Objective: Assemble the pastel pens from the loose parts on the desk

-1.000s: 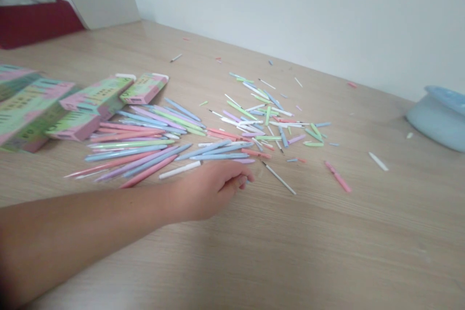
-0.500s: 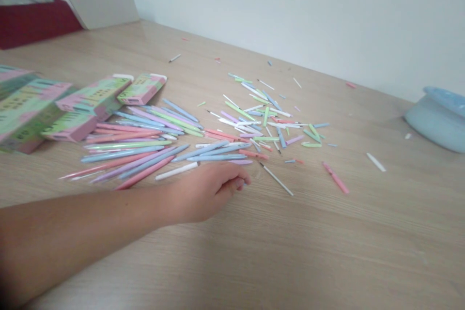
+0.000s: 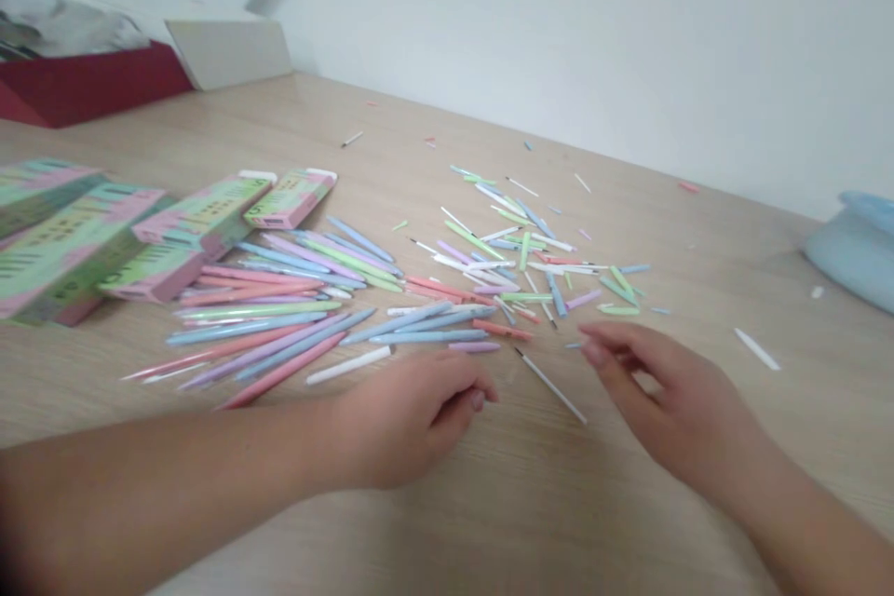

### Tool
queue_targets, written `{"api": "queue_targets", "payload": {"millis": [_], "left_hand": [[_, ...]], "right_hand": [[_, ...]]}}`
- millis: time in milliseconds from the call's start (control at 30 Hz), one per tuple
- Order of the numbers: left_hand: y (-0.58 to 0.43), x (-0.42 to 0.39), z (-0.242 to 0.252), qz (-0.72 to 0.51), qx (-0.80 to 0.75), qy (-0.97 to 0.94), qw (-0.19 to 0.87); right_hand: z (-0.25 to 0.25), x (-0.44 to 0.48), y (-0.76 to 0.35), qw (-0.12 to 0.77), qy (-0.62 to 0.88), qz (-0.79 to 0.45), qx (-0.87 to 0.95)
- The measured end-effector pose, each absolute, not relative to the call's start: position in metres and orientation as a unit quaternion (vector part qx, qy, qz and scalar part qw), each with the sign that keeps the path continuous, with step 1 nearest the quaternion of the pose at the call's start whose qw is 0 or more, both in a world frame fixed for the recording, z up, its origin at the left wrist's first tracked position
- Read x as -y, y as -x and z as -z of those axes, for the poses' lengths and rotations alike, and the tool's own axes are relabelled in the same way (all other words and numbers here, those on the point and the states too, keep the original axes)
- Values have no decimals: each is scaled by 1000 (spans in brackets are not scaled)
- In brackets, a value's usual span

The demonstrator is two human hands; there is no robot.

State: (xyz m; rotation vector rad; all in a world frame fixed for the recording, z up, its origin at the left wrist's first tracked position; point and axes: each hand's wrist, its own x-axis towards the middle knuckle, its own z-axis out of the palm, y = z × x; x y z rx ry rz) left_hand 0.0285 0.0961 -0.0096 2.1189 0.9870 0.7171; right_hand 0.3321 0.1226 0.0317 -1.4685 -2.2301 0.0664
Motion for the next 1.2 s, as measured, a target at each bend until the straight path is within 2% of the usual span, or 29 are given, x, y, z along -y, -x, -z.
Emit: {"api": "queue_targets", "payload": {"millis": [267,400,567,867,1067,1200], "left_hand": [[-28,-97,5,-257,-382,-812,359],[-28,-96,5,-256,-374,-814,363],[-29,-96,4,-255,-372,-815,363],[-28,-96,3,-247,-371,-822,354],[-28,-96,0,-224,-376,-819,370],[-28,-97,-5,-192,-382,-818,386]], "right_hand": [[-13,-306,-264,100,479,21,872],[-8,-342,-254,48,456,41,888],[-9,-356,-246,31,444,47,894],[-9,-339,-242,59,422,-36,904],[2,-375,-258,169,503,-4,847],[10,-427,-269,204,575,10,792]]}}
